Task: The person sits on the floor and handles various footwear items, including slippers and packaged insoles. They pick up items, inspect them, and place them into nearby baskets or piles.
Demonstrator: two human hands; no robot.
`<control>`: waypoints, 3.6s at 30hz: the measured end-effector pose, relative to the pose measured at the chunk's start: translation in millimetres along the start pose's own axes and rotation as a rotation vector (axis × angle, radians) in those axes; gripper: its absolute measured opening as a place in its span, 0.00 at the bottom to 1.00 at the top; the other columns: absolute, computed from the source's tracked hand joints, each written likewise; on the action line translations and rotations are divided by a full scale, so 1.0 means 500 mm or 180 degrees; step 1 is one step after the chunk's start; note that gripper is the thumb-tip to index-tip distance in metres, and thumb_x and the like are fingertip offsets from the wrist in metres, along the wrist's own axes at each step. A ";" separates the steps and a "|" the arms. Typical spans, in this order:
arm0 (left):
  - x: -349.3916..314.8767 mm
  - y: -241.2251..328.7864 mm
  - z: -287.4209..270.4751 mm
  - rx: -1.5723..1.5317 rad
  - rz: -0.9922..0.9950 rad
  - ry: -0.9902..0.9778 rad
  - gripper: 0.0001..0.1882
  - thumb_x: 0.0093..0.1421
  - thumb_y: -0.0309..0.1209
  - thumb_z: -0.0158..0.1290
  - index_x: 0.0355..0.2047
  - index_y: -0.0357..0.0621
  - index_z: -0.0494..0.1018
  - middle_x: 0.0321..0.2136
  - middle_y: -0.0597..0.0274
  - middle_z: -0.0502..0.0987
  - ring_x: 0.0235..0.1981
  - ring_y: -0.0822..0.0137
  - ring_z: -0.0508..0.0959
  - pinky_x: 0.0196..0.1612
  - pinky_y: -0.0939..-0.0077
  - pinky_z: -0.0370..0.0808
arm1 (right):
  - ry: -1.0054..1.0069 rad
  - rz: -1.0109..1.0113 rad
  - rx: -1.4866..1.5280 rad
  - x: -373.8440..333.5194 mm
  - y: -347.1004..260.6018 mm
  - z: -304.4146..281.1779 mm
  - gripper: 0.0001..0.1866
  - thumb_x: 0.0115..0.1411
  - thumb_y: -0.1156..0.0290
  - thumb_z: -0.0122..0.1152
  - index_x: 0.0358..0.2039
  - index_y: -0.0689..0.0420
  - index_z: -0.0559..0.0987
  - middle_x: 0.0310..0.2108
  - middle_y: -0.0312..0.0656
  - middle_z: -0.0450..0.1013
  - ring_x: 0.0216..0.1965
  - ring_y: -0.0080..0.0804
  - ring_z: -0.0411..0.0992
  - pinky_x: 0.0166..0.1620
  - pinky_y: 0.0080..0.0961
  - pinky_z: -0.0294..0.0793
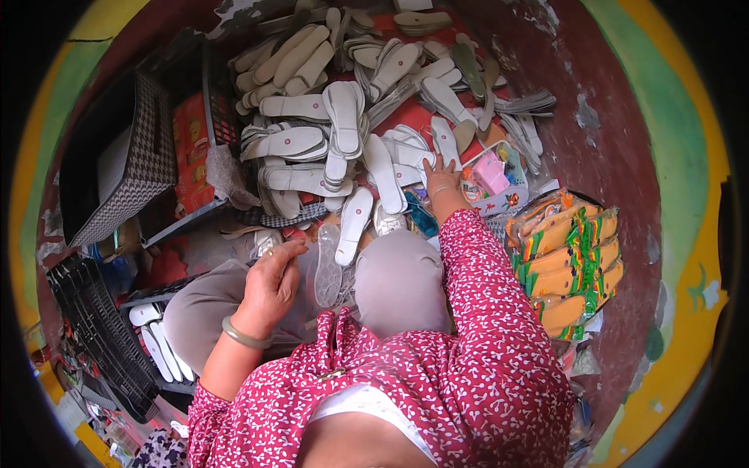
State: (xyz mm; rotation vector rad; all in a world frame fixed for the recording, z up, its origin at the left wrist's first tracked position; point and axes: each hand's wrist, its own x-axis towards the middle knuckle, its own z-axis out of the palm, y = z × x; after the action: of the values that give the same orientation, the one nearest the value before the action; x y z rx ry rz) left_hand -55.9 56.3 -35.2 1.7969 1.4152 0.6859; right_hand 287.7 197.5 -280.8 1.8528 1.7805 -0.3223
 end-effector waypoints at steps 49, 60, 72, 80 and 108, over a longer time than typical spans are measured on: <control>0.029 0.060 0.022 -0.4151 -0.1399 0.1628 0.15 0.59 0.25 0.46 0.47 0.39 0.66 0.43 0.60 0.73 0.44 0.65 0.73 0.51 0.67 0.67 | 0.0227 0.0220 0.2751 0.221 0.187 0.064 0.21 0.52 0.67 0.55 0.46 0.62 0.73 0.44 0.51 0.72 0.46 0.40 0.70 0.49 0.28 0.68; 0.087 0.075 0.034 -0.3875 -0.1794 0.1647 0.17 0.58 0.25 0.46 0.48 0.35 0.64 0.43 0.55 0.72 0.45 0.60 0.73 0.50 0.62 0.69 | -0.0704 0.0425 0.1286 0.316 0.095 0.126 0.22 0.50 0.56 0.56 0.41 0.58 0.76 0.44 0.50 0.71 0.47 0.39 0.70 0.47 0.29 0.70; 0.048 0.087 0.050 -0.3849 -0.1842 0.1346 0.15 0.59 0.25 0.46 0.46 0.34 0.66 0.42 0.56 0.73 0.44 0.62 0.74 0.49 0.66 0.70 | -0.1201 -0.0364 0.3537 0.141 0.218 -0.031 0.07 0.56 0.68 0.50 0.28 0.56 0.75 0.24 0.36 0.72 0.26 0.28 0.71 0.28 0.23 0.68; 0.027 0.093 0.043 -0.3985 -0.1776 0.1259 0.13 0.59 0.25 0.46 0.44 0.33 0.67 0.41 0.55 0.74 0.42 0.63 0.75 0.48 0.66 0.71 | -0.0665 -0.0415 0.7369 -0.063 0.205 0.006 0.07 0.61 0.76 0.43 0.40 0.61 0.68 0.38 0.41 0.69 0.43 0.31 0.69 0.48 0.27 0.69; 0.067 0.086 0.057 -0.3677 -0.2080 0.1628 0.16 0.58 0.24 0.46 0.46 0.34 0.65 0.42 0.56 0.73 0.43 0.62 0.74 0.49 0.66 0.70 | -0.0856 -0.0445 0.0899 0.254 0.088 0.057 0.20 0.56 0.73 0.44 0.51 0.52 0.69 0.52 0.47 0.66 0.52 0.44 0.66 0.52 0.36 0.66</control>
State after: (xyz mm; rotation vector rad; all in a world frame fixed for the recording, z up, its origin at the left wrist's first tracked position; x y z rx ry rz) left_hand -0.4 77.1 -18.0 0.2482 1.3260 1.2711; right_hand 348.5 290.7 -361.6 1.7697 1.7478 -0.8732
